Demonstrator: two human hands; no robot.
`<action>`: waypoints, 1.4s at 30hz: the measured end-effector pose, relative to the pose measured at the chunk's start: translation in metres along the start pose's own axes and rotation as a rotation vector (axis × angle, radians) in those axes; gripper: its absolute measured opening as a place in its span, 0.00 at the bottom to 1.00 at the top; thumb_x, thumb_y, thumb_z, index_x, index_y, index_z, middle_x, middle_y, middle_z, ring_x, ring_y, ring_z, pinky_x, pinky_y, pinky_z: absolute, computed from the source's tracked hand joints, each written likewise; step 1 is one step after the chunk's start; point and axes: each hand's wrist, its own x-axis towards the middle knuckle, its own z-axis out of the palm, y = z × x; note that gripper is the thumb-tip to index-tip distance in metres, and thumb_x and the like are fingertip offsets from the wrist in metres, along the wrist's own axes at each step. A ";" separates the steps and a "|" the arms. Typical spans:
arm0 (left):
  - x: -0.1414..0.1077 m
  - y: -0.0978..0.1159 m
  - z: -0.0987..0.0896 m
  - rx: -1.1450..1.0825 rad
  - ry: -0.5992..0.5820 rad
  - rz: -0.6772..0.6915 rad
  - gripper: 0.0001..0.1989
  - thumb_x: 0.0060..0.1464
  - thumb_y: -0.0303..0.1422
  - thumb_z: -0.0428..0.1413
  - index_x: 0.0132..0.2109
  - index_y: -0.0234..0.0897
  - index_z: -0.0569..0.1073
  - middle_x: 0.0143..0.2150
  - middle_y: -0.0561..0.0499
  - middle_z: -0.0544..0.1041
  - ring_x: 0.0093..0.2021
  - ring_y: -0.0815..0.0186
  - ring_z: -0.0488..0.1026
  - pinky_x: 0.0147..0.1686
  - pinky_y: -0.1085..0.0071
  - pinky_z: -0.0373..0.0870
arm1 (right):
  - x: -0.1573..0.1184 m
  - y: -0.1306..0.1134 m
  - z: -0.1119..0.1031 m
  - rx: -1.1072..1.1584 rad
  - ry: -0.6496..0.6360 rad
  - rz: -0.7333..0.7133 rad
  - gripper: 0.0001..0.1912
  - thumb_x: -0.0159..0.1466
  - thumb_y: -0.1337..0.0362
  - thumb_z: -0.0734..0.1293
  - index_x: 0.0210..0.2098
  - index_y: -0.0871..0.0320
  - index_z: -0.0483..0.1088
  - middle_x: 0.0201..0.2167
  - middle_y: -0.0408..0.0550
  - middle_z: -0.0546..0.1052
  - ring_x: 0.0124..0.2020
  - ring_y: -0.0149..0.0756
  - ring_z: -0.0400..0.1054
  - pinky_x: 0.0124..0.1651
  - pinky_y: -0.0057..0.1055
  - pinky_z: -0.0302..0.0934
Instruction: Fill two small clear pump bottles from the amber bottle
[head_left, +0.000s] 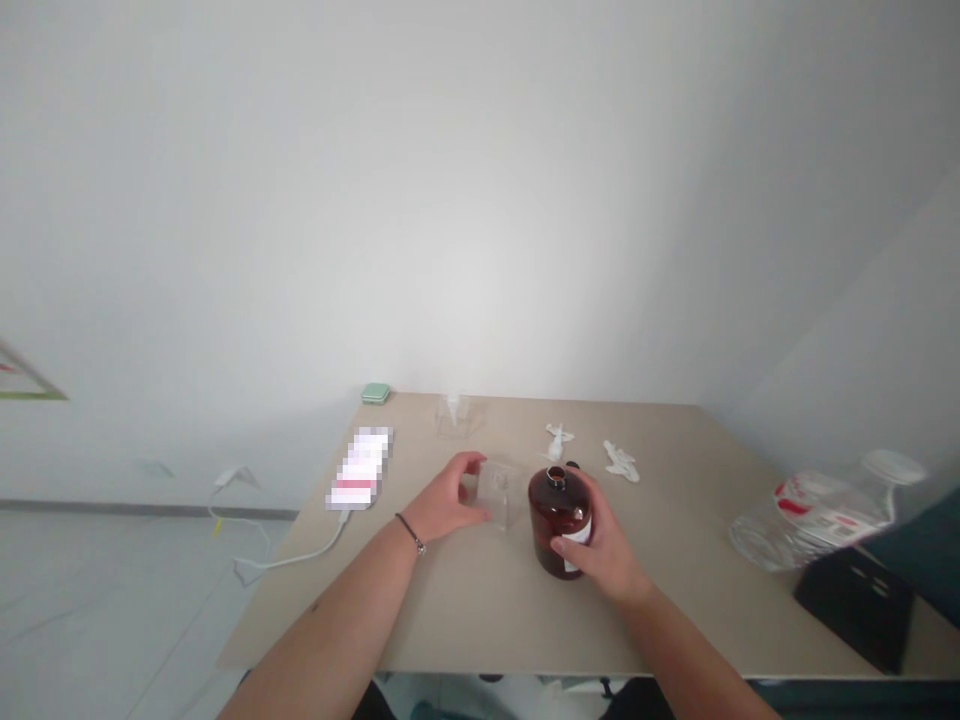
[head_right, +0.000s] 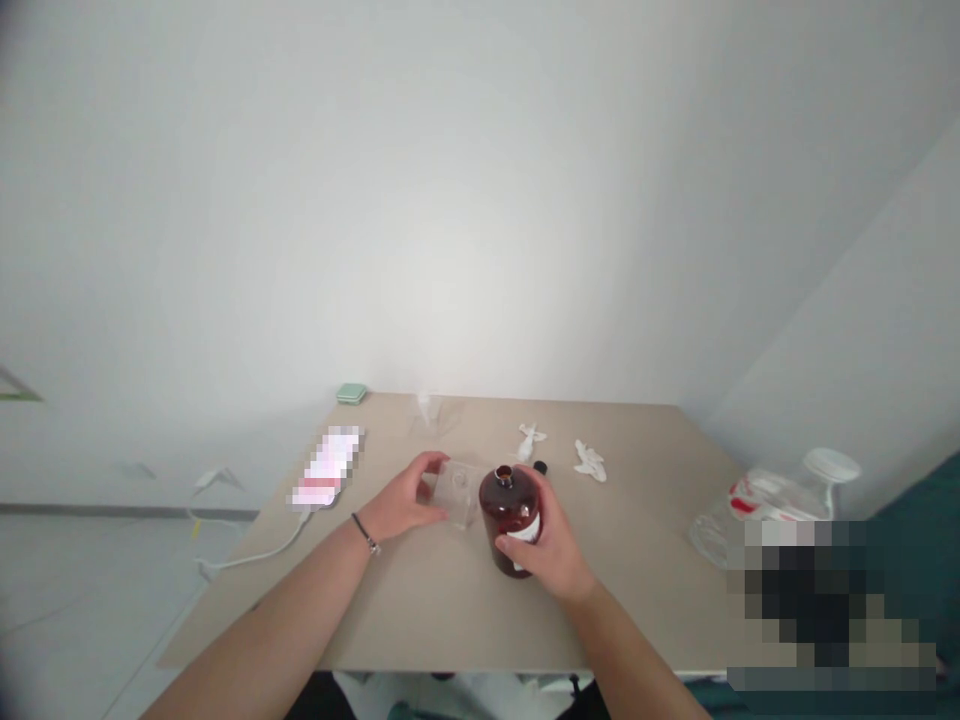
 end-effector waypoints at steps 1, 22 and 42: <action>0.000 0.001 0.000 -0.009 -0.009 0.012 0.38 0.41 0.27 0.67 0.59 0.39 0.62 0.54 0.43 0.70 0.51 0.56 0.71 0.47 0.62 0.69 | 0.000 -0.001 -0.004 -0.034 -0.011 -0.006 0.43 0.53 0.45 0.73 0.62 0.54 0.57 0.58 0.58 0.70 0.58 0.54 0.66 0.61 0.50 0.60; -0.006 0.008 0.000 0.049 -0.050 0.169 0.40 0.42 0.35 0.68 0.61 0.41 0.61 0.60 0.41 0.66 0.57 0.51 0.67 0.47 0.61 0.68 | 0.025 -0.024 -0.040 -0.620 -0.325 -0.049 0.43 0.51 0.57 0.74 0.63 0.56 0.58 0.58 0.59 0.71 0.57 0.52 0.68 0.58 0.47 0.62; -0.005 0.007 0.003 0.093 -0.092 0.191 0.40 0.39 0.35 0.70 0.59 0.40 0.62 0.57 0.42 0.68 0.56 0.52 0.68 0.57 0.53 0.64 | 0.038 -0.035 -0.043 -0.869 -0.468 -0.068 0.42 0.52 0.55 0.73 0.64 0.53 0.60 0.57 0.57 0.72 0.54 0.52 0.69 0.55 0.48 0.64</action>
